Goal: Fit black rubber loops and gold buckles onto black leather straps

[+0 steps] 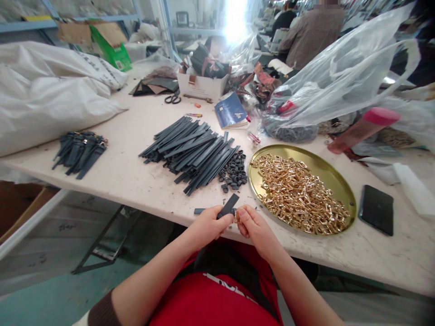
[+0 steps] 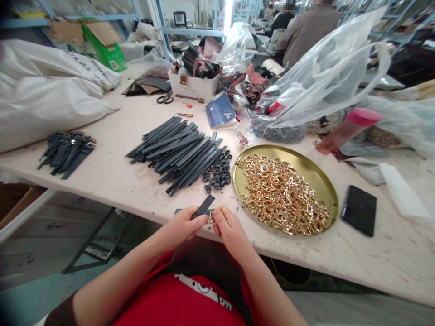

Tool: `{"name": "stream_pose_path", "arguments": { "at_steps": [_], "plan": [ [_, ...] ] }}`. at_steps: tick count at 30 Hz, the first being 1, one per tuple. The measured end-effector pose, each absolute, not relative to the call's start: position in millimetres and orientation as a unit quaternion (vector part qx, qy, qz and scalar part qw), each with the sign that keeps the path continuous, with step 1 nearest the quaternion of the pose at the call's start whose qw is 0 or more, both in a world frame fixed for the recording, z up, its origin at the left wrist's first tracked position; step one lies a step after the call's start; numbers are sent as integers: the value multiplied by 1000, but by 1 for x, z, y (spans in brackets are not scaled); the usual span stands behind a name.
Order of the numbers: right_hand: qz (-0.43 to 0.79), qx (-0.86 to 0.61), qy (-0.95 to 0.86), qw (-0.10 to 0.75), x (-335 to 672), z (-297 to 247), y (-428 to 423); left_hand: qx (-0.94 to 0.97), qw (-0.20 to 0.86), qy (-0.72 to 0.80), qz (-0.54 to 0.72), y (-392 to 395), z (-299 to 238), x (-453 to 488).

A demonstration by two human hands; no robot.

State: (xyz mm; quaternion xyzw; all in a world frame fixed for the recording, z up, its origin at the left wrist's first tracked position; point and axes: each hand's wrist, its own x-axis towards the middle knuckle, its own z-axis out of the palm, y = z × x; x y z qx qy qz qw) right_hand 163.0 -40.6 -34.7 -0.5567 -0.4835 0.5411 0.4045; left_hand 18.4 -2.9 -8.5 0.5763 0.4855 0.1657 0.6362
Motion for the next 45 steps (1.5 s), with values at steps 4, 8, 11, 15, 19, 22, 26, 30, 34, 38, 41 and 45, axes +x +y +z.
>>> {"name": "stream_pose_path", "arguments": {
  "at_steps": [4,8,11,15,19,22,26,30,34,38,41,45],
  "plan": [
    [606,-499,-422,453,160,-37,-43,483,710,470,203,-4,-14,22],
    [587,-496,-403,497,156,-42,-43,415,735,476,247,-10,-24,26],
    [534,-525,-407,523,152,-46,-42,386,759,455,261,-14,-28,27],
    [484,-548,-453,510,150,-48,-43,414,726,473,278,-13,-25,26],
    [444,-565,-506,477,152,-48,-44,472,674,511,249,-8,-20,22],
    [408,-569,-535,473,154,-48,-45,430,721,487,242,-4,-19,20],
    [360,-563,-573,474,154,-48,-47,348,798,442,216,-3,-19,18],
    [419,-554,-524,493,151,-46,-49,397,763,462,217,-6,-17,18],
    [491,-550,-452,502,148,-42,-47,575,581,519,251,-11,-12,18],
    [553,-531,-359,533,149,-39,-42,646,530,498,232,-15,-11,11],
    [621,-486,-233,570,151,-38,-38,653,508,517,222,-17,-12,1],
    [673,-451,-125,573,150,-35,-34,693,494,496,174,-18,-11,-7]
  ]
}}
